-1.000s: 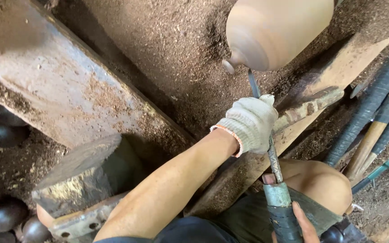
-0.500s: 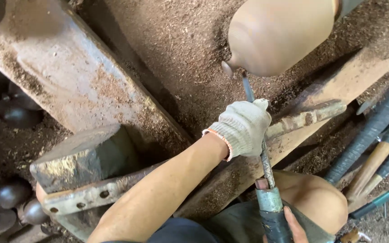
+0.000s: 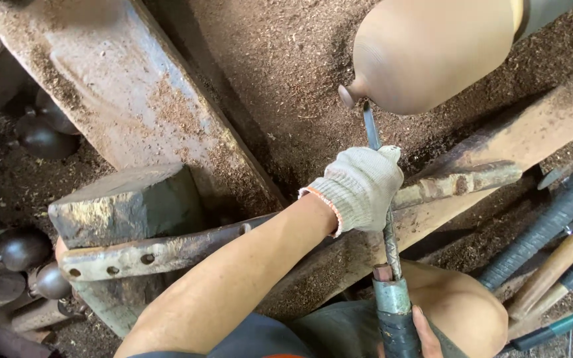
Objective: The person mounts a wooden blank on a spinning lathe and shapes it into a rounded vessel using a handheld chisel, bracing the tool on a wooden rest. They apply a liquid from a squeeze bottle to the blank, continue cutting the spinning wood, and shape the neck and body of the piece.
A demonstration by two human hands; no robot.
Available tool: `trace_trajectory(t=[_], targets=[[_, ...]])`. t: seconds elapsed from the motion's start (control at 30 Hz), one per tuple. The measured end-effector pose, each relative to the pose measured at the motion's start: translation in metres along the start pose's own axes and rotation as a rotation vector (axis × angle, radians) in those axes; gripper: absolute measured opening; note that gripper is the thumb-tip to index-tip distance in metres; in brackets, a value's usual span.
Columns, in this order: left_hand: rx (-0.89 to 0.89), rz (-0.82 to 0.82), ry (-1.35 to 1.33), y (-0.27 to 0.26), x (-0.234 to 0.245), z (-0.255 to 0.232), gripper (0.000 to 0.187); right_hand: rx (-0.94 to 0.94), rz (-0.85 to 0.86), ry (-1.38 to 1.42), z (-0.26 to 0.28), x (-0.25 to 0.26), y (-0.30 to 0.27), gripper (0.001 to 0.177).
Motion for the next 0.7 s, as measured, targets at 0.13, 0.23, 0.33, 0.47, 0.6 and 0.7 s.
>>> trace_trajectory(t=[0.13, 0.23, 0.33, 0.47, 0.6, 0.7], targets=[[0.039, 0.014, 0.003, -0.001, 0.004, -0.001, 0.037, -0.020, -0.043, -0.062, 0.009, -0.019, -0.016, 0.049], [0.067, 0.043, 0.018, -0.001, 0.003, -0.002, 0.047, 0.015, 0.083, -0.041, 0.009, -0.021, -0.013, 0.049], [0.070, 0.014, 0.021, 0.000, -0.001, -0.001, 0.047, 0.061, 0.227, -0.019, 0.013, -0.036, -0.021, 0.049], [0.063, -0.006, 0.013, 0.001, -0.003, -0.001, 0.045, 0.020, 0.255, 0.065, -0.008, -0.017, -0.010, 0.049], [0.026, 0.000, 0.031, 0.004, -0.004, -0.001, 0.038, 0.274, 0.304, 0.006, 0.008, -0.004, -0.002, 0.046], [0.015, 0.008, 0.022, 0.007, -0.002, -0.001, 0.039, 0.031, 0.238, 0.016, -0.004, -0.005, -0.002, 0.062]])
Point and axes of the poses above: each hand's wrist, its own y-axis towards the middle knuckle, its own x-axis out of the back of the hand, z = x × y, the point moved 8 cm from there along y, towards the middle knuckle, and after that the axes turned 3 degrees about y, right-handed, at the moved point
